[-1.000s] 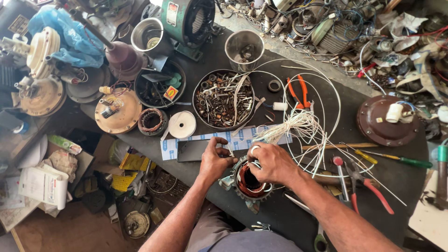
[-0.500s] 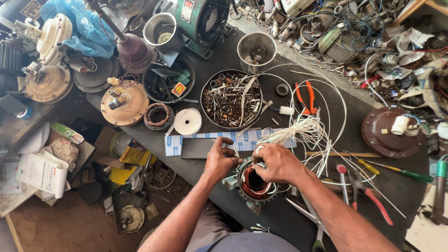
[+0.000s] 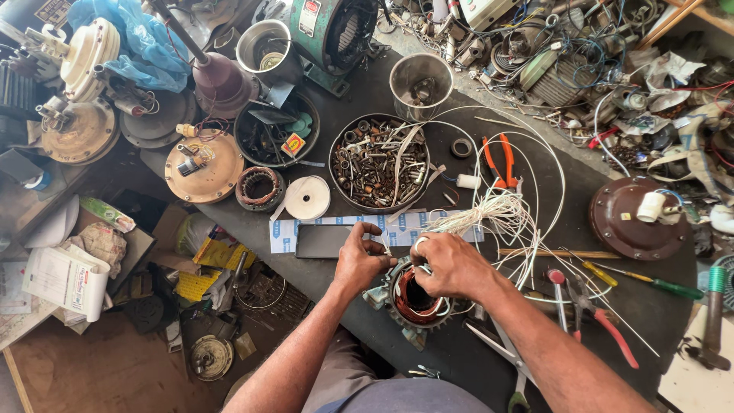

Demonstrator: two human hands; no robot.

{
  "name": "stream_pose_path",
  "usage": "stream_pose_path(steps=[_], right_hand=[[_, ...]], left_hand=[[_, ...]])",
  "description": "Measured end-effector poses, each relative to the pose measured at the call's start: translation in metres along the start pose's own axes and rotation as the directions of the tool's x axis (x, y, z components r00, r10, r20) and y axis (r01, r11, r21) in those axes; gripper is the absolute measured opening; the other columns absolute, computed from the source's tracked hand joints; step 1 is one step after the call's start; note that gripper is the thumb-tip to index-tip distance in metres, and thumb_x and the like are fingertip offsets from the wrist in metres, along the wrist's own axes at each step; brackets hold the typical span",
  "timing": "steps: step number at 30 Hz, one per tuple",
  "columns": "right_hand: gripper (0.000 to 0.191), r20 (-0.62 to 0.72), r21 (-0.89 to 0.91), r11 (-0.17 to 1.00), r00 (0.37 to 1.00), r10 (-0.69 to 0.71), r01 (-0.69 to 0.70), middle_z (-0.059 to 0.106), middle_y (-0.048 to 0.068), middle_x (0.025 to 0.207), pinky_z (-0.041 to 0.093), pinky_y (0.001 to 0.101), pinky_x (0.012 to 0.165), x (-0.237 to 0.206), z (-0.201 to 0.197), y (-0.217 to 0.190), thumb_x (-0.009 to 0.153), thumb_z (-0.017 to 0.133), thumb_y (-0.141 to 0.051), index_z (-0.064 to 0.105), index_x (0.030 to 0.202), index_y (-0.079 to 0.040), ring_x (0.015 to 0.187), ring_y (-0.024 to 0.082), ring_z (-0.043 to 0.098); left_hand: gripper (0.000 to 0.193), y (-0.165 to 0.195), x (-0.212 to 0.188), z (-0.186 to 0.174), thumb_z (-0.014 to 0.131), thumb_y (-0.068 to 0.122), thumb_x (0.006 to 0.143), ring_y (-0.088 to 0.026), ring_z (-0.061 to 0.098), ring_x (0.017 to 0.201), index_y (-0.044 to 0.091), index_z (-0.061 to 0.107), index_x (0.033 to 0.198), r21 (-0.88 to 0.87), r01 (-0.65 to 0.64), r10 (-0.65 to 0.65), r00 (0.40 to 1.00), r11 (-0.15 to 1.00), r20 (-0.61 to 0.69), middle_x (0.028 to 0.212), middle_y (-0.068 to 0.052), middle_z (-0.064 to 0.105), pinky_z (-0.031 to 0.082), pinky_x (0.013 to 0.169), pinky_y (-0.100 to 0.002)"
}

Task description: The person winds insulated wire around a motor stator core, using pliers to tuck and secure the wire ends into slots. They repeatedly adjust the wire placement and trim excess wire with scissors.

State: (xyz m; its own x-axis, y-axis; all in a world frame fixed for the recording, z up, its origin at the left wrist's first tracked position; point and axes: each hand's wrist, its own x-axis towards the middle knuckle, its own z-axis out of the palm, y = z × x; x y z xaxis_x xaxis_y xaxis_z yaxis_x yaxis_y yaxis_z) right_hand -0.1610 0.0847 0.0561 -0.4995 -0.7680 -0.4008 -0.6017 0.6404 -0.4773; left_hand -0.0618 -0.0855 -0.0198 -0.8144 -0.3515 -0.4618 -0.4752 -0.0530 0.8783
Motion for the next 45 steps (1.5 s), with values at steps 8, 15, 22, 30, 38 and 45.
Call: stream_pose_path(steps=[8, 15, 22, 30, 38, 45], right_hand=[[0.023, -0.033, -0.040, 0.996, 0.996, -0.079, 0.077, 0.071, 0.016, 0.090, 0.056, 0.0437, 0.084, 0.006, -0.004, 0.001, 0.070, 0.072, -0.019, 0.077, 0.087, -0.004, 0.089, 0.032, 0.069], [0.026, 0.027, -0.013, 1.000, 0.999, -0.027, 0.027, 0.073, 0.017, 0.091, 0.057, 0.0428, 0.084, 0.009, -0.009, 0.002, 0.070, 0.072, -0.022, 0.078, 0.089, -0.007, 0.087, 0.032, 0.072], [0.025, 0.045, -0.034, 0.998, 0.998, -0.048, 0.049, 0.073, 0.017, 0.092, 0.057, 0.0414, 0.084, 0.012, -0.009, 0.003, 0.071, 0.072, -0.021, 0.079, 0.089, -0.005, 0.088, 0.030, 0.071], [0.024, 0.114, -0.015, 1.000, 0.993, -0.022, 0.024, 0.073, 0.013, 0.095, 0.058, 0.0392, 0.084, 0.014, -0.014, 0.002, 0.072, 0.070, -0.019, 0.078, 0.091, -0.006, 0.087, 0.026, 0.071], [0.023, 0.062, -0.054, 0.997, 0.997, -0.050, 0.054, 0.073, 0.016, 0.095, 0.057, 0.0418, 0.088, 0.011, -0.010, 0.001, 0.075, 0.073, -0.023, 0.078, 0.091, -0.007, 0.092, 0.031, 0.071], [0.023, 0.020, -0.084, 0.992, 0.995, -0.095, 0.096, 0.070, 0.014, 0.095, 0.056, 0.0421, 0.089, 0.012, 0.000, 0.005, 0.077, 0.073, -0.023, 0.076, 0.094, -0.007, 0.095, 0.031, 0.069]], left_hand=[[0.061, -0.001, 0.000, 0.000, 0.086, 0.000, 0.070, -0.014, 0.074, 0.077, 0.006, 0.055, 0.121, 0.027, -0.025, 0.026, 1.000, 0.999, -0.016, 0.088, -0.010, 0.075, 0.063, 0.065, -0.029], [0.061, -0.004, 0.001, 0.001, 0.087, 0.002, 0.069, -0.016, 0.074, 0.076, 0.005, 0.056, 0.121, 0.041, -0.029, 0.030, 0.999, 0.999, -0.029, 0.086, -0.010, 0.075, 0.062, 0.064, -0.031], [0.060, -0.003, 0.001, -0.001, 0.086, 0.001, 0.070, -0.015, 0.074, 0.077, 0.005, 0.054, 0.121, 0.036, -0.023, 0.023, 1.000, 0.999, -0.009, 0.086, -0.010, 0.075, 0.062, 0.065, -0.030], [0.061, -0.003, 0.001, -0.001, 0.086, 0.000, 0.070, -0.015, 0.073, 0.074, 0.004, 0.053, 0.122, -0.019, 0.001, -0.001, 1.000, 1.000, 0.005, 0.084, -0.010, 0.074, 0.061, 0.062, -0.031], [0.062, -0.009, 0.005, -0.001, 0.086, -0.001, 0.070, -0.016, 0.072, 0.072, 0.003, 0.053, 0.122, -0.055, 0.005, -0.005, 1.000, 0.998, 0.009, 0.084, -0.012, 0.075, 0.061, 0.060, -0.030], [0.062, -0.010, 0.005, -0.002, 0.086, 0.001, 0.071, -0.016, 0.073, 0.075, 0.003, 0.053, 0.124, -0.070, 0.002, -0.001, 1.000, 0.998, 0.023, 0.087, -0.011, 0.075, 0.062, 0.062, -0.031]])
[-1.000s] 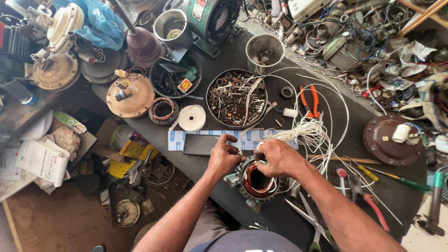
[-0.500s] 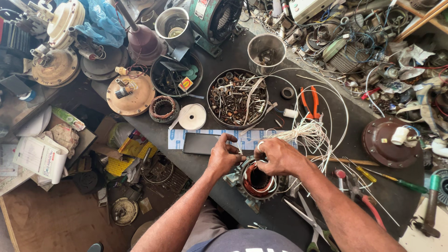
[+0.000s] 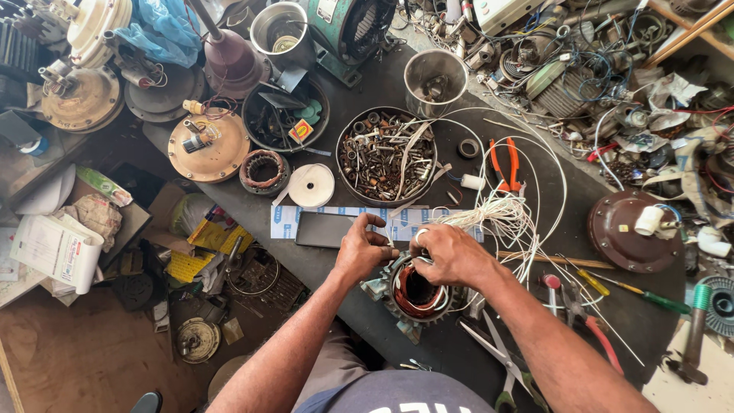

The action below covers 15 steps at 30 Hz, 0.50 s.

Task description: The person winds insulated wire around a motor stator core, using pliers to tuck and secure the wire ends into slots. They repeatedly adjust the wire placement and trim excess wire with scissors.

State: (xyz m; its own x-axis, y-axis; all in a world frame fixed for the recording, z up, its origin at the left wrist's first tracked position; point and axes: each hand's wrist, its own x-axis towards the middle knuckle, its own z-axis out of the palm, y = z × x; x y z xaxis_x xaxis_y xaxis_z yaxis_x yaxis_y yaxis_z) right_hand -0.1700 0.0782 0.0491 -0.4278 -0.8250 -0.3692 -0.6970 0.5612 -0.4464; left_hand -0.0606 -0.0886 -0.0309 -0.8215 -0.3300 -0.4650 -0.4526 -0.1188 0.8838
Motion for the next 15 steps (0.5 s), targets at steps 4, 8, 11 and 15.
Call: stream_pose_path(steps=[4, 8, 11, 15], right_hand=[[0.024, -0.033, -0.023, 1.000, 0.999, -0.010, 0.010, 0.069, 0.014, 0.098, 0.055, 0.0431, 0.089, 0.0006, 0.0019, 0.0002, 0.077, 0.073, -0.024, 0.076, 0.094, -0.007, 0.095, 0.032, 0.068], [0.022, 0.013, -0.020, 1.000, 1.000, 0.021, -0.021, 0.069, 0.012, 0.098, 0.056, 0.0415, 0.089, 0.0019, 0.0024, 0.0005, 0.079, 0.074, -0.022, 0.076, 0.094, -0.007, 0.095, 0.030, 0.069], [0.020, 0.038, -0.024, 1.000, 0.999, 0.004, -0.004, 0.069, 0.010, 0.097, 0.058, 0.0388, 0.086, 0.0026, 0.0028, 0.0023, 0.080, 0.075, -0.021, 0.075, 0.094, -0.007, 0.091, 0.027, 0.070], [0.020, -0.003, 0.009, 0.996, 0.996, -0.087, 0.087, 0.068, 0.008, 0.100, 0.059, 0.0371, 0.081, -0.0011, 0.0037, 0.0052, 0.080, 0.079, -0.020, 0.073, 0.094, -0.006, 0.086, 0.026, 0.071]], left_hand=[[0.062, 0.0008, 0.0000, 0.0001, 0.086, 0.002, 0.072, -0.016, 0.074, 0.077, 0.003, 0.053, 0.125, 0.009, 0.002, -0.002, 1.000, 1.000, 0.002, 0.089, -0.012, 0.075, 0.063, 0.063, -0.031], [0.061, 0.0014, -0.0002, 0.0002, 0.085, 0.002, 0.073, -0.015, 0.074, 0.079, 0.004, 0.053, 0.125, 0.029, 0.008, -0.008, 1.000, 1.000, 0.000, 0.091, -0.012, 0.075, 0.063, 0.063, -0.030], [0.060, 0.0011, -0.0014, 0.0007, 0.084, 0.002, 0.075, -0.016, 0.074, 0.078, 0.004, 0.053, 0.126, -0.011, 0.005, -0.005, 1.000, 1.000, -0.015, 0.091, -0.013, 0.076, 0.062, 0.063, -0.030], [0.058, 0.0016, -0.0034, 0.0031, 0.084, 0.002, 0.075, -0.016, 0.074, 0.078, 0.005, 0.056, 0.126, -0.013, -0.019, 0.019, 0.999, 1.000, -0.030, 0.091, -0.013, 0.075, 0.062, 0.064, -0.031]])
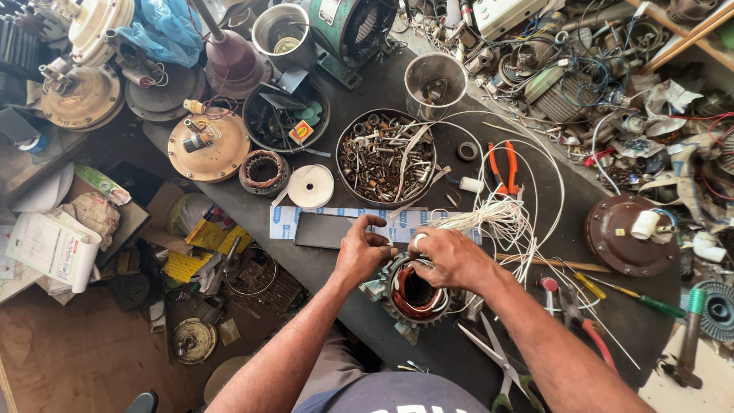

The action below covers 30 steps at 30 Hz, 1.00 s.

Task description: The person winds insulated wire around a motor stator core, using pliers to tuck and secure the wire ends into slots. They repeatedly adjust the wire placement and trim excess wire with scissors.

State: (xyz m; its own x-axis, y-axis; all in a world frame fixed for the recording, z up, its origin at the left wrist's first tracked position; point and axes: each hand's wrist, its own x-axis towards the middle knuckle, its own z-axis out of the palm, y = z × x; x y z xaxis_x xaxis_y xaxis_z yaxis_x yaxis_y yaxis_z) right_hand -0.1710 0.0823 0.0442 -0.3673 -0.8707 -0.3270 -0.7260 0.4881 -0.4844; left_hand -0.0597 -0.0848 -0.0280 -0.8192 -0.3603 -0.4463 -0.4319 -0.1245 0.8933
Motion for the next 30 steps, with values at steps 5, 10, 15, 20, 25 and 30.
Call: stream_pose_path(steps=[5, 10, 15, 20, 25, 30], right_hand=[[0.022, -0.068, -0.028, 0.989, 0.987, -0.146, 0.144, 0.066, 0.010, 0.097, 0.058, 0.0423, 0.074, -0.008, -0.001, -0.001, 0.079, 0.078, -0.014, 0.068, 0.096, -0.005, 0.083, 0.031, 0.070], [0.019, -0.088, -0.071, 0.975, 0.972, -0.216, 0.210, 0.065, 0.009, 0.093, 0.057, 0.0433, 0.071, -0.006, -0.002, -0.007, 0.079, 0.075, -0.009, 0.068, 0.097, -0.007, 0.081, 0.032, 0.069], [0.012, -0.100, -0.135, 0.965, 0.966, -0.237, 0.223, 0.063, 0.010, 0.091, 0.056, 0.0440, 0.068, -0.003, 0.000, -0.011, 0.082, 0.072, -0.006, 0.064, 0.091, -0.006, 0.079, 0.031, 0.068], [0.012, -0.189, -0.103, 0.945, 0.927, -0.325, 0.311, 0.065, 0.010, 0.090, 0.057, 0.0421, 0.066, -0.011, 0.004, -0.008, 0.083, 0.073, -0.008, 0.063, 0.087, -0.004, 0.076, 0.031, 0.068], [0.011, -0.125, -0.119, 0.953, 0.948, -0.293, 0.279, 0.065, 0.008, 0.092, 0.059, 0.0374, 0.067, -0.011, 0.007, -0.003, 0.085, 0.072, -0.008, 0.062, 0.084, -0.004, 0.074, 0.027, 0.069], [0.013, -0.221, -0.168, 0.923, 0.899, -0.377, 0.346, 0.067, 0.009, 0.092, 0.058, 0.0393, 0.069, -0.011, 0.011, 0.000, 0.085, 0.075, -0.009, 0.063, 0.087, -0.004, 0.078, 0.028, 0.069]], left_hand=[[0.056, 0.002, -0.002, 0.001, 0.085, 0.005, 0.074, -0.015, 0.075, 0.077, 0.006, 0.059, 0.124, 0.094, 0.016, -0.013, 0.999, 0.995, -0.032, 0.088, -0.011, 0.078, 0.061, 0.067, -0.031], [0.054, 0.002, -0.003, -0.001, 0.085, 0.006, 0.074, -0.014, 0.076, 0.079, 0.006, 0.060, 0.122, 0.166, -0.055, 0.059, 0.998, 0.985, -0.019, 0.088, -0.011, 0.079, 0.061, 0.071, -0.030], [0.054, 0.000, -0.002, 0.000, 0.085, 0.005, 0.073, -0.016, 0.076, 0.079, 0.005, 0.059, 0.120, 0.123, -0.024, 0.028, 0.999, 0.992, -0.029, 0.088, -0.013, 0.079, 0.061, 0.070, -0.031], [0.054, 0.002, -0.002, 0.000, 0.083, 0.003, 0.073, -0.018, 0.077, 0.079, 0.005, 0.059, 0.121, 0.115, -0.020, 0.022, 1.000, 0.993, -0.016, 0.089, -0.013, 0.079, 0.062, 0.070, -0.032], [0.053, 0.005, -0.001, -0.001, 0.083, 0.003, 0.075, -0.017, 0.077, 0.081, 0.005, 0.058, 0.122, 0.113, 0.006, -0.006, 1.000, 0.994, 0.001, 0.091, -0.014, 0.078, 0.063, 0.071, -0.031], [0.054, 0.004, 0.000, -0.001, 0.084, 0.003, 0.075, -0.017, 0.076, 0.080, 0.005, 0.058, 0.122, 0.069, 0.034, -0.034, 0.999, 0.997, 0.006, 0.090, -0.015, 0.078, 0.063, 0.069, -0.031]])
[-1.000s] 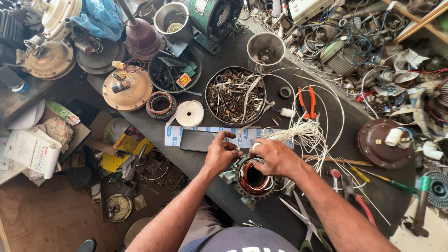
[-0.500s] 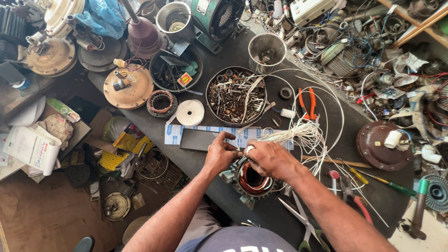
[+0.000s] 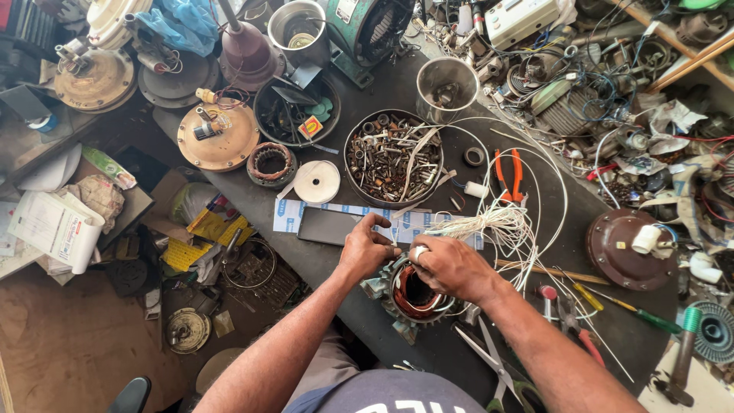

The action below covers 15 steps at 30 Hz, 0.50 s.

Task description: The person winds insulated wire around a motor stator core, using pliers to tuck and secure the wire ends into slots. They repeatedly adjust the wire placement and trim excess wire with scissors.

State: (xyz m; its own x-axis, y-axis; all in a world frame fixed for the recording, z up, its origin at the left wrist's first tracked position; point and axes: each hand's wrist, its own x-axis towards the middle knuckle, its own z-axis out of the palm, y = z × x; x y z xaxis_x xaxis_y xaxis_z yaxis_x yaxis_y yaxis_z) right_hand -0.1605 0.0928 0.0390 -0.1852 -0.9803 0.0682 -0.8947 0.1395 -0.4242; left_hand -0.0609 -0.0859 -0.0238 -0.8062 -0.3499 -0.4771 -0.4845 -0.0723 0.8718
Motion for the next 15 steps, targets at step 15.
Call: stream_pose_path(steps=[15], right_hand=[[0.017, -0.163, -0.004, 1.000, 0.987, 0.010, -0.011, 0.071, 0.009, 0.099, 0.057, 0.0391, 0.078, -0.025, 0.017, -0.006, 0.078, 0.081, -0.011, 0.071, 0.090, -0.005, 0.086, 0.027, 0.071]], left_hand=[[0.052, -0.005, 0.003, 0.000, 0.081, 0.000, 0.077, -0.019, 0.076, 0.078, 0.002, 0.057, 0.123, -0.135, 0.028, -0.029, 1.000, 0.990, -0.002, 0.094, -0.017, 0.076, 0.064, 0.065, -0.030]])
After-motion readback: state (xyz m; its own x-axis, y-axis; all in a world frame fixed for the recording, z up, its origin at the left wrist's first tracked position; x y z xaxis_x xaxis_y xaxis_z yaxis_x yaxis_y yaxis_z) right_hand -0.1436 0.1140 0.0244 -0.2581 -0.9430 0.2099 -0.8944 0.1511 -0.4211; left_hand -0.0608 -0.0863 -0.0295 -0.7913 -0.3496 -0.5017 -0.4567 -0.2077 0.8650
